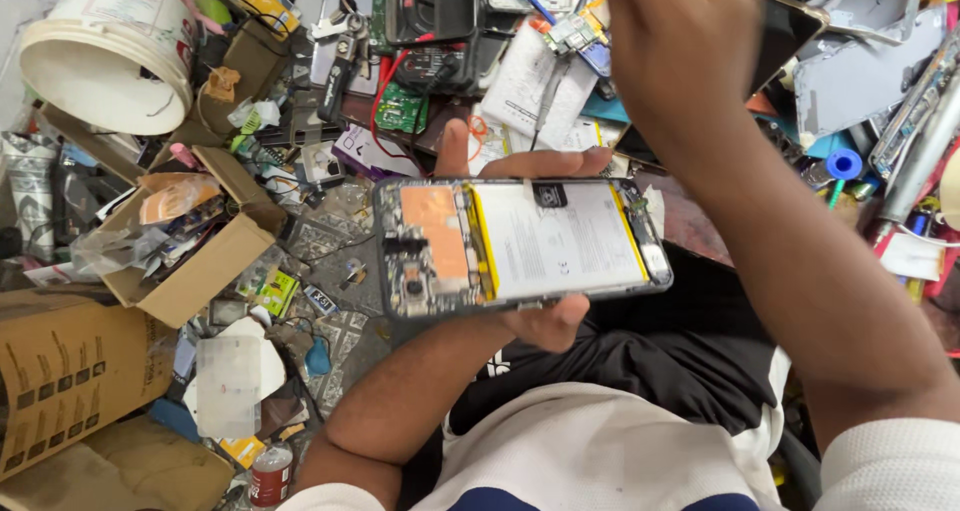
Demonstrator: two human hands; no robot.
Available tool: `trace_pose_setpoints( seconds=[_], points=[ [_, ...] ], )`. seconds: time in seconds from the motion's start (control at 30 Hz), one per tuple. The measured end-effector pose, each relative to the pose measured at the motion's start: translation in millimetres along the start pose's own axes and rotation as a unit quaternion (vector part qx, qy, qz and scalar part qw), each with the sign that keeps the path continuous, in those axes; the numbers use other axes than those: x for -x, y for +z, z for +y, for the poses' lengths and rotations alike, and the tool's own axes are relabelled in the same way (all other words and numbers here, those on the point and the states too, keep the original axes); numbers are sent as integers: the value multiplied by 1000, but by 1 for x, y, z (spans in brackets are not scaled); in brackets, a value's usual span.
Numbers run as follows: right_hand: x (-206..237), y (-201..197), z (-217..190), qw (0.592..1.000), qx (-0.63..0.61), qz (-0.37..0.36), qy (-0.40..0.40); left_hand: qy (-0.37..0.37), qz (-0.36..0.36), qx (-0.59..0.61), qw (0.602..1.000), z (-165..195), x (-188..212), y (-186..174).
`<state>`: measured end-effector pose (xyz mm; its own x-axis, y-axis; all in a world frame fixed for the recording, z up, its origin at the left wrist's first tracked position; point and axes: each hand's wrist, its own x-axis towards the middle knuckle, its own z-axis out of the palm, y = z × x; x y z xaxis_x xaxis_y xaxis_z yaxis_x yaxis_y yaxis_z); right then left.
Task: The person solders a component on the exposed motherboard of an opened smartphone using a soldering iron and tweezers, then powers the phone on and views its screen. They then hold the phone and use a metal tool to pry at the battery inside the device.
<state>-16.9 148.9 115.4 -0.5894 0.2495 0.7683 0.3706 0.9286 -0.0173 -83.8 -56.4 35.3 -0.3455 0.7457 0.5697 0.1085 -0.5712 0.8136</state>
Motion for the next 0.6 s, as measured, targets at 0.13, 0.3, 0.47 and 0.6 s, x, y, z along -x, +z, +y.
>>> trace_pose_setpoints(
  seconds=[0.13, 0.3, 0.47, 0.6],
  points=[
    [81, -74, -12, 952, -202, 128, 190, -43, 1, 117, 992, 43, -29, 0],
    [191, -172, -1, 714, -465, 81, 517, -59, -135, 2, 989, 79, -27, -2],
    [283, -193, -18, 593, -647, 245, 413, -48, -164, -4, 985, 84, -18, 20],
    [276, -183, -24, 593, -691, 255, 325, -23, -160, -1, 987, 78, -19, 37]
  ],
)
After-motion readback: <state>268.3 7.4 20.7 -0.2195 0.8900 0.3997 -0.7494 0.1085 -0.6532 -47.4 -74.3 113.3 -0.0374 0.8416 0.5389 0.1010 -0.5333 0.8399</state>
